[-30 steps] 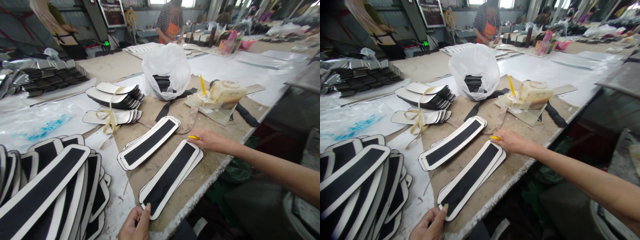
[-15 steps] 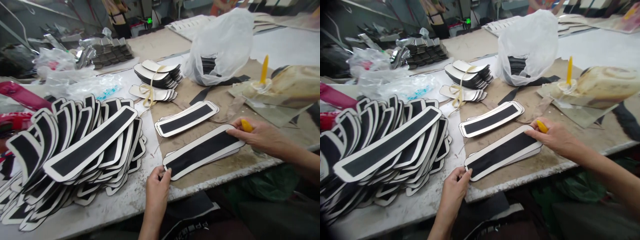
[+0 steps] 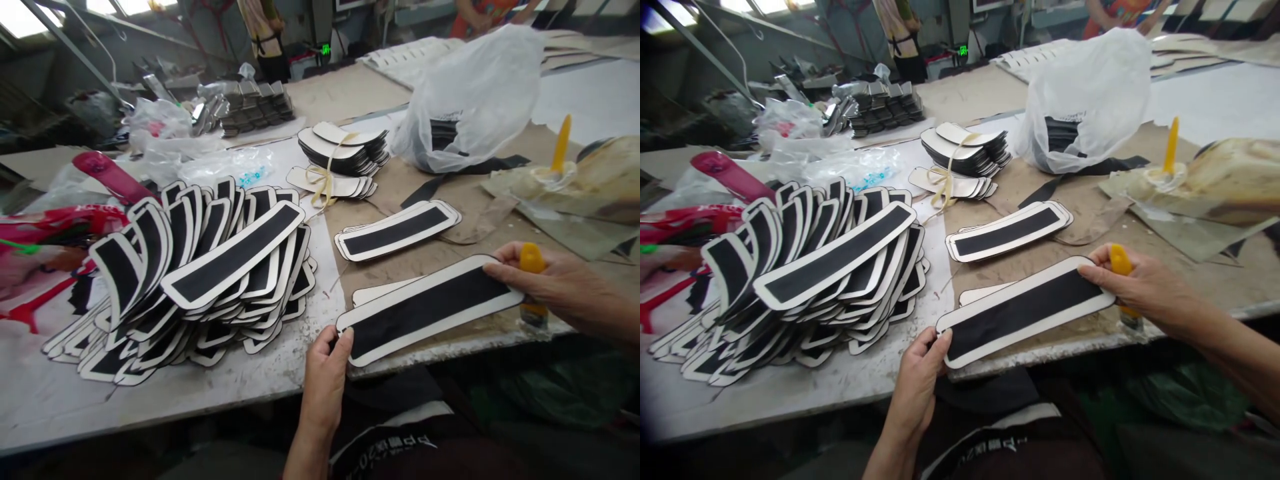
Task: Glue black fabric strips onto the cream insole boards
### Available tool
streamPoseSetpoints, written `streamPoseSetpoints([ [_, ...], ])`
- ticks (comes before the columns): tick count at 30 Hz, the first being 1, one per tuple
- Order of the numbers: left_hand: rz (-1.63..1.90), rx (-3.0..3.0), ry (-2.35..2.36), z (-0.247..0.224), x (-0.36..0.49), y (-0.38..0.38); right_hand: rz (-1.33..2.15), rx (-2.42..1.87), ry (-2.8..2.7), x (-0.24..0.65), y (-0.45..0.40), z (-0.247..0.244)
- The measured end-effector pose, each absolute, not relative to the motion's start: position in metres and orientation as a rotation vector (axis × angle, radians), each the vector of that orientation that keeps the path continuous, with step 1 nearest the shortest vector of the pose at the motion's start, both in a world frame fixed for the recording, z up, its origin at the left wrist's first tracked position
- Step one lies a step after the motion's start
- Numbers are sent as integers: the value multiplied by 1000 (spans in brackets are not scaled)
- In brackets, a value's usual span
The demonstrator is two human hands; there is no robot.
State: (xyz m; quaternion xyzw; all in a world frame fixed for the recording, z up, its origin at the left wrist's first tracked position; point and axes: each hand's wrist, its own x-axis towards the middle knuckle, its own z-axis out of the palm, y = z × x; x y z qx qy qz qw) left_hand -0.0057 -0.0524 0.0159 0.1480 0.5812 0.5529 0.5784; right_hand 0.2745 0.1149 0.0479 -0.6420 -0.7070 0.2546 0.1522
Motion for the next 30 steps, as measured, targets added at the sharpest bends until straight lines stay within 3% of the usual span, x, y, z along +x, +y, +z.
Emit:
streamPoseSetpoints([
  [3,1339,342,1349,15,-3,-57,929,-1789,-1973,274,108,49],
  [20,1311,413,1433,19,2,-70,908,-1739,-1892,278,89,58],
  [27,1324,323,1477,24,9,-69,1241,-1667,-1794,278,83,47],
  [30,1347,220,1516,25,12,-65,1171,-1676,-1853,279,83,45],
])
